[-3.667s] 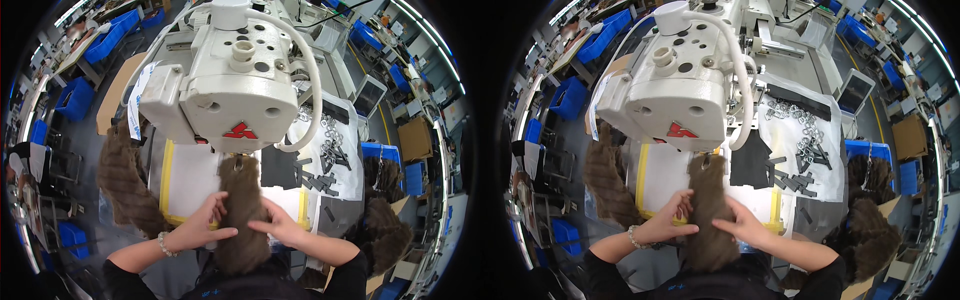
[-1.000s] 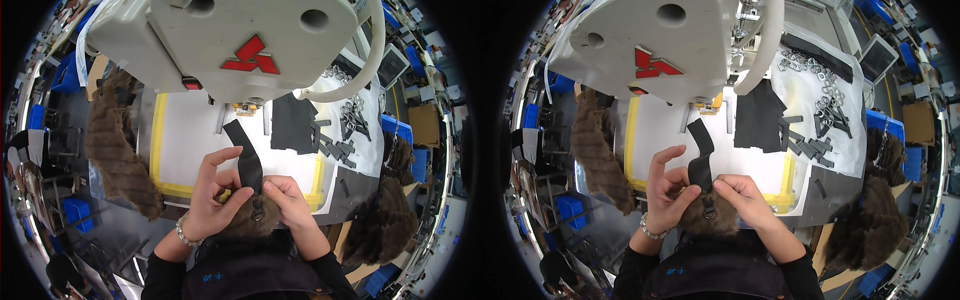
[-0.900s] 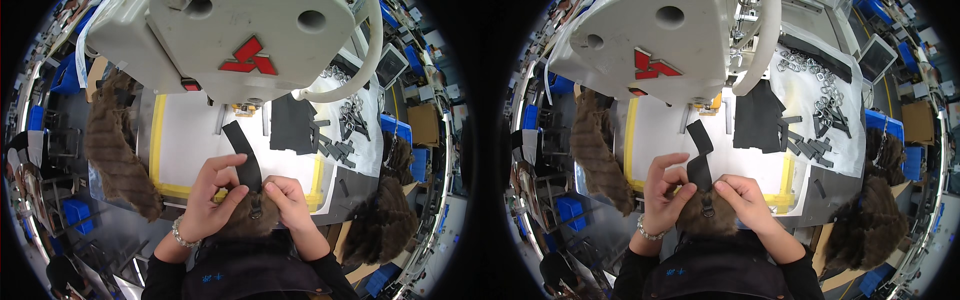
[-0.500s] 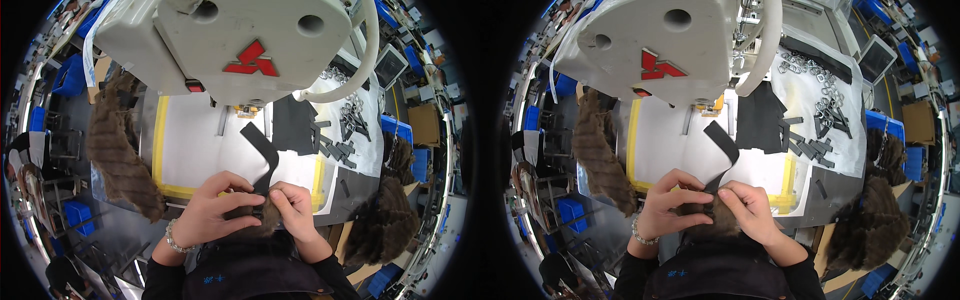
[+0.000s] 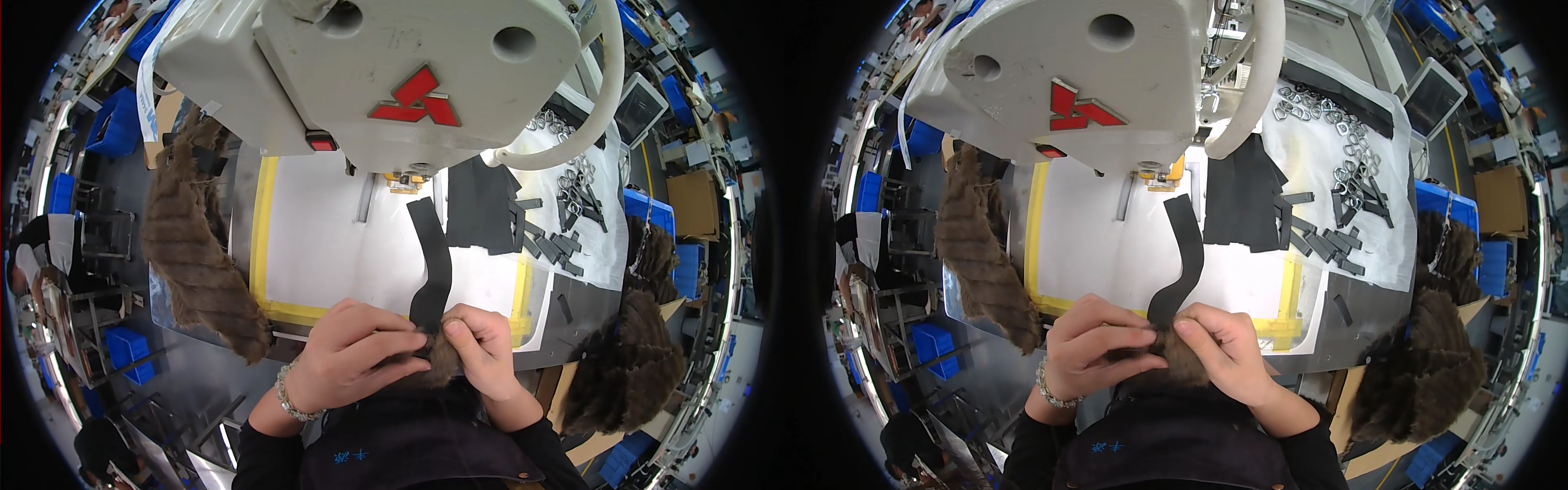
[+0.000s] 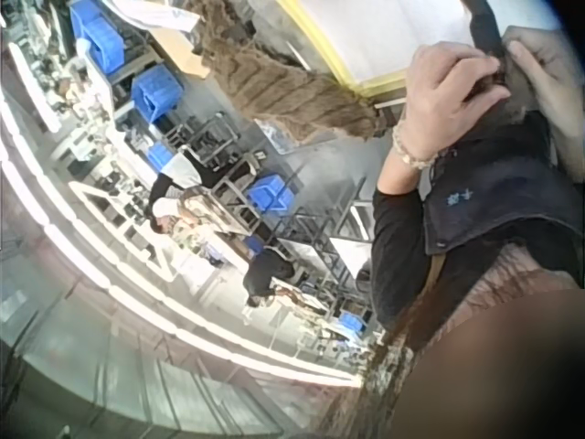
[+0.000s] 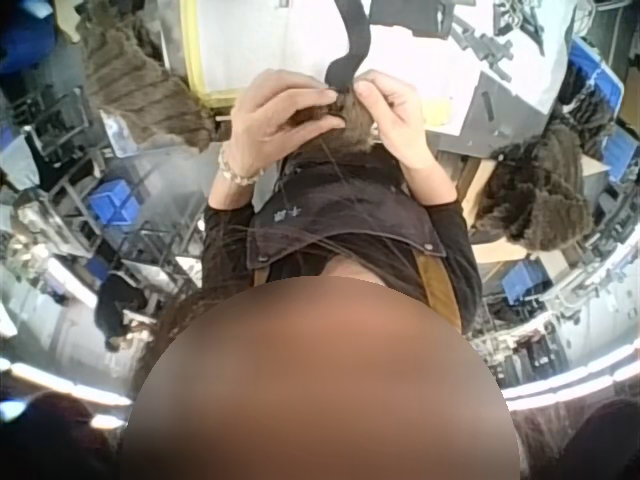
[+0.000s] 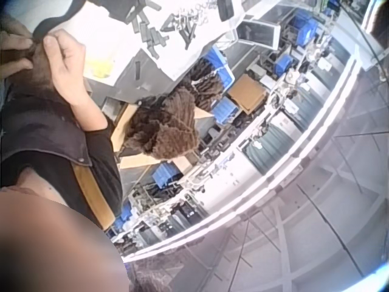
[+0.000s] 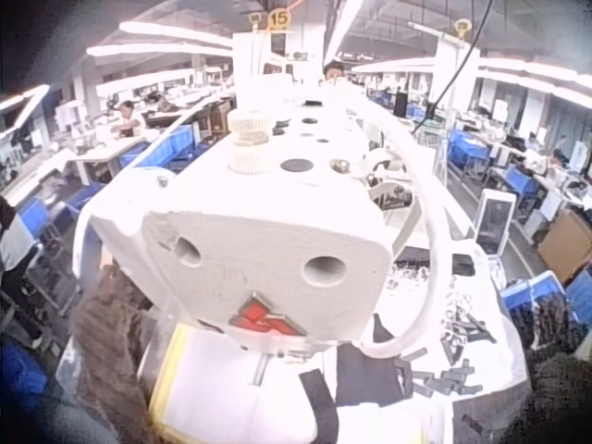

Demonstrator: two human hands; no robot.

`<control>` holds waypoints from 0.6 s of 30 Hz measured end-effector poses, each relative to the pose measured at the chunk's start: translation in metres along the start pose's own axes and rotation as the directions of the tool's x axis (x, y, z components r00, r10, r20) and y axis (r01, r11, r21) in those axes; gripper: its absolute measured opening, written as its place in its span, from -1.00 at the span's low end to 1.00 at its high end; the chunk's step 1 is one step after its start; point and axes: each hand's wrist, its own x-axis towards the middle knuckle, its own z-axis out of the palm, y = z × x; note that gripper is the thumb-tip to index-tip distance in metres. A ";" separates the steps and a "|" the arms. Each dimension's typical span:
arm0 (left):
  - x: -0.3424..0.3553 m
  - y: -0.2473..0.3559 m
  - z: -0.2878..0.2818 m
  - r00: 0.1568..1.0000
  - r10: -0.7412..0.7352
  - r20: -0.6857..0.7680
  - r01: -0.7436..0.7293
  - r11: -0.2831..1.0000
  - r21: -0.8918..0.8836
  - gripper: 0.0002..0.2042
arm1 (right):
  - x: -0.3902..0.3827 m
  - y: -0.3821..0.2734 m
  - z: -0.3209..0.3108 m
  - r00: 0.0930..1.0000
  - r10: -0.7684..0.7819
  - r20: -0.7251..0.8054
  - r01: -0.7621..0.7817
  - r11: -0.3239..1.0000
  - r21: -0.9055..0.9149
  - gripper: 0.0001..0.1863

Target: Attaching black straps and hardware to faux fur pieces using an industrial sewing machine.

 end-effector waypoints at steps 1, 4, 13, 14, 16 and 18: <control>0.003 0.003 -0.001 1.000 -0.029 0.013 0.029 1.000 0.010 -0.65 | 0.000 -0.001 -0.001 1.000 -0.006 0.009 0.007 1.000 -0.017 -0.79; 0.003 0.002 -0.003 0.998 -0.042 0.042 0.042 0.999 0.016 -0.66 | -0.002 -0.003 -0.002 0.999 -0.035 0.021 0.035 0.999 -0.015 -0.87; -0.002 -0.002 -0.004 0.996 0.090 0.026 -0.089 0.995 -0.040 -0.80 | -0.013 0.013 0.001 0.873 -0.487 -0.003 0.449 0.808 -0.382 -0.82; -0.003 -0.003 -0.006 0.991 0.131 0.043 -0.129 0.991 -0.032 -0.82 | -0.010 0.010 -0.001 0.872 -0.490 -0.004 0.452 0.807 -0.381 -0.82; -0.003 -0.003 -0.009 0.982 0.183 0.053 -0.183 0.983 -0.006 -0.83 | -0.001 -0.003 -0.005 0.731 -0.650 0.206 0.656 0.586 -0.476 -0.72; -0.002 -0.003 -0.010 0.970 0.234 0.064 -0.236 0.972 0.020 -0.83 | -0.001 -0.002 -0.006 0.716 -0.661 0.227 0.674 0.567 -0.474 -0.70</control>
